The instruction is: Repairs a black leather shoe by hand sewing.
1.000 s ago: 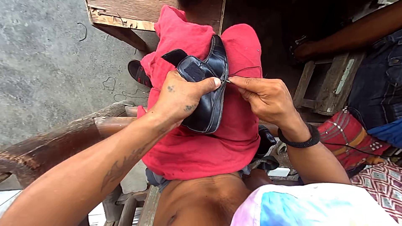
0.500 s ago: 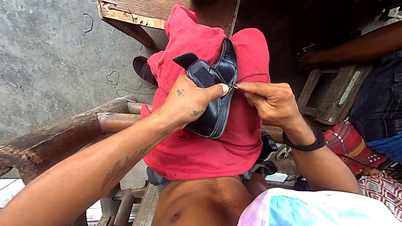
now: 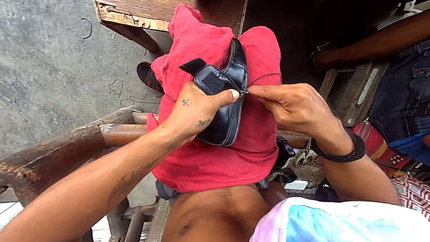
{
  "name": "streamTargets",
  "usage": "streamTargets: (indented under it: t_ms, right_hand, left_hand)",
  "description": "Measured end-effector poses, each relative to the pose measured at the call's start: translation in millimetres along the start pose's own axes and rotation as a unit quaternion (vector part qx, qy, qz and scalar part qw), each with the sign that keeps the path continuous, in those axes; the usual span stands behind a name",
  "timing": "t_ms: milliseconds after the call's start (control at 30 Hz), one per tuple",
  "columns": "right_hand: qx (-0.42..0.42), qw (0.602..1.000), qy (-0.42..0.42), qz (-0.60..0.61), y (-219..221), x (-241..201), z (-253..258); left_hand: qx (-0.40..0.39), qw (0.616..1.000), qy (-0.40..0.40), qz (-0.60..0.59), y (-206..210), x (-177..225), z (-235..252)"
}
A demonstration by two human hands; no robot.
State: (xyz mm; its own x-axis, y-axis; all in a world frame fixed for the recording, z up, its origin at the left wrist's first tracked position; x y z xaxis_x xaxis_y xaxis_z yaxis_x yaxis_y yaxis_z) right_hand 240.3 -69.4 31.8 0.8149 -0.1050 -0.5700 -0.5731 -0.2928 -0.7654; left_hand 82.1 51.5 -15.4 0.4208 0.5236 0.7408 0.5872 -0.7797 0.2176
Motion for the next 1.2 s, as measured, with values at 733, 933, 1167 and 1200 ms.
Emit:
streamTargets:
  t_ms: [733,933,1167,1200]
  right_hand:
    - [-0.115,0.966,0.095,-0.213,1,-29,13]
    - [-0.087,0.973,0.088,-0.197,-3,-29,18]
    - [-0.048,0.980,0.100,-0.163,-4,-26,5]
    - [-0.047,0.980,0.104,-0.160,-3,-27,4]
  left_hand:
    - [-0.182,0.981,0.010,0.062,3,2,11]
    - [-0.147,0.986,0.051,0.055,-8,-3,-13]
    - [0.189,0.965,0.095,0.152,-209,-89,-115]
    - [0.239,0.932,0.051,0.268,-215,-92,-127]
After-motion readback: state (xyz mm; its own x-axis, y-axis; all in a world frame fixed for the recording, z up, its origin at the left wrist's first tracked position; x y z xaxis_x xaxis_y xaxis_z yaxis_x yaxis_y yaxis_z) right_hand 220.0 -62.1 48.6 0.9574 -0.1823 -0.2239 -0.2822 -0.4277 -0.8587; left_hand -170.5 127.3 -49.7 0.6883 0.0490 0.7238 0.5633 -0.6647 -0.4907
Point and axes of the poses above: each hand's wrist, its own z-axis towards the middle knuckle, its own y-axis out of the palm, x = y × z, the point moved 6 cm from there along z, towards the middle knuckle, and after that the axes turned 10 degrees about -x, right-handed, at the moved point
